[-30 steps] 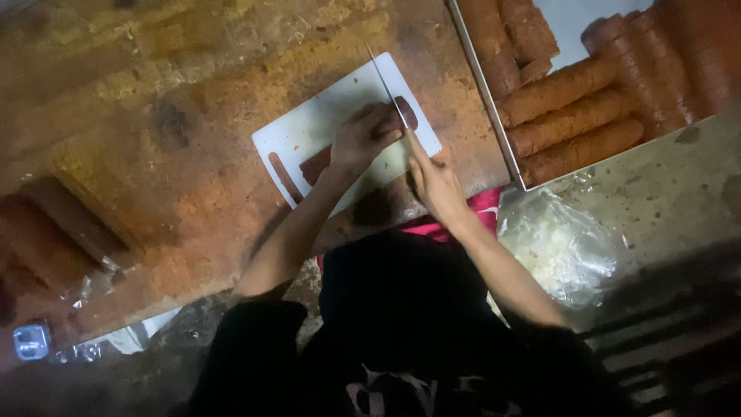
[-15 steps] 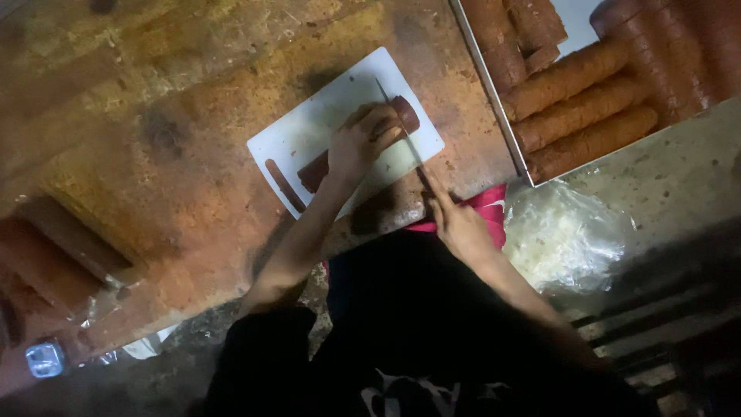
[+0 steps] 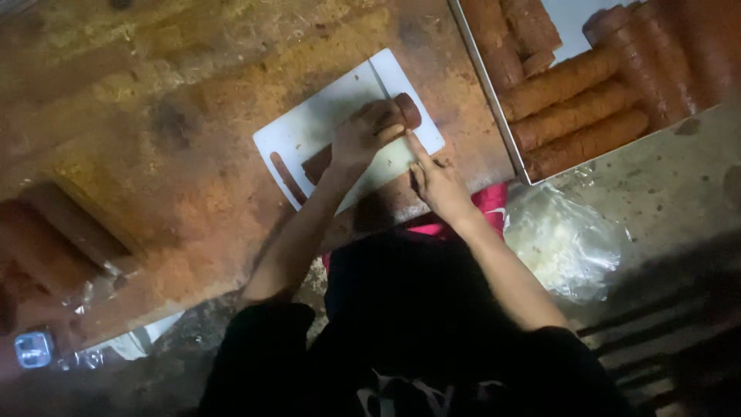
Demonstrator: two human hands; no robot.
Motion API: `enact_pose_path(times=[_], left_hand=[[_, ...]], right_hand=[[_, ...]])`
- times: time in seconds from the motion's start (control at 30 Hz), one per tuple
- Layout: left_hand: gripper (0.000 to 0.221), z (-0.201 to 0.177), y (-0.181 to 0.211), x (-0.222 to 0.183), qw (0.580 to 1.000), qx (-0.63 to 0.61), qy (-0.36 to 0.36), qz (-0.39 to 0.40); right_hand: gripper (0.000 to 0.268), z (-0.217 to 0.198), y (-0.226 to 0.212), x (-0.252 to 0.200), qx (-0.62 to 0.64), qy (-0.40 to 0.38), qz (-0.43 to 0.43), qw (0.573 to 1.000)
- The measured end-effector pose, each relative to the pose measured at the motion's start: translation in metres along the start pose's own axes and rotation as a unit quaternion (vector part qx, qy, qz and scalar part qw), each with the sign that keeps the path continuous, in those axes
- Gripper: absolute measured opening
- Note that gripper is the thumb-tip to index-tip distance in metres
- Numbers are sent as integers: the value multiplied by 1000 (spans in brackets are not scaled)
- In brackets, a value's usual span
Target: Slicing long cylindrical food rolls into smaller pieces and placing them in a tray
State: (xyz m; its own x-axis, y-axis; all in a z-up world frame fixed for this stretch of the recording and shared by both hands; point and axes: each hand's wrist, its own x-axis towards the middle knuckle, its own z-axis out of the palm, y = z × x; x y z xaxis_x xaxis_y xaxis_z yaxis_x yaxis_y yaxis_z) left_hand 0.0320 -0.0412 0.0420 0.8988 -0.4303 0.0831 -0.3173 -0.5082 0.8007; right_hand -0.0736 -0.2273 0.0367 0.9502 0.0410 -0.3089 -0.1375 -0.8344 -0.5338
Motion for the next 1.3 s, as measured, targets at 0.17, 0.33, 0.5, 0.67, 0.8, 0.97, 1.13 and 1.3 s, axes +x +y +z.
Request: enact_pose_path(times=[0.17, 0.33, 0.5, 0.67, 0.8, 0.97, 1.13, 1.3], left_hand=[[56, -3, -33, -9, 994, 96, -57, -18], [52, 12, -49, -20, 986, 156, 37, 43], [39, 12, -40, -18, 986, 133, 83, 63], [37, 8, -29, -21, 989, 127, 64, 43], [39, 3, -29, -20, 994, 93, 55, 34], [39, -8, -25, -11, 999, 35, 29, 6], [39, 7, -44, -9, 1000, 17, 21, 3], [36, -7, -18, -8, 999, -20, 3, -39]], right_hand=[[59, -35, -21, -69, -6, -59, 64, 996], [61, -44, -19, -99, -5, -106, 114, 988], [58, -53, -31, -120, -31, -35, 107, 993], [56, -56, -46, -115, -50, -65, 127, 988], [58, -57, -50, -108, -57, -92, 151, 983], [59, -62, -73, -84, -8, -49, 82, 995], [62, -16, -57, 6, 115, 64, -30, 991], [58, -40, -69, 4, 56, 8, -23, 998]])
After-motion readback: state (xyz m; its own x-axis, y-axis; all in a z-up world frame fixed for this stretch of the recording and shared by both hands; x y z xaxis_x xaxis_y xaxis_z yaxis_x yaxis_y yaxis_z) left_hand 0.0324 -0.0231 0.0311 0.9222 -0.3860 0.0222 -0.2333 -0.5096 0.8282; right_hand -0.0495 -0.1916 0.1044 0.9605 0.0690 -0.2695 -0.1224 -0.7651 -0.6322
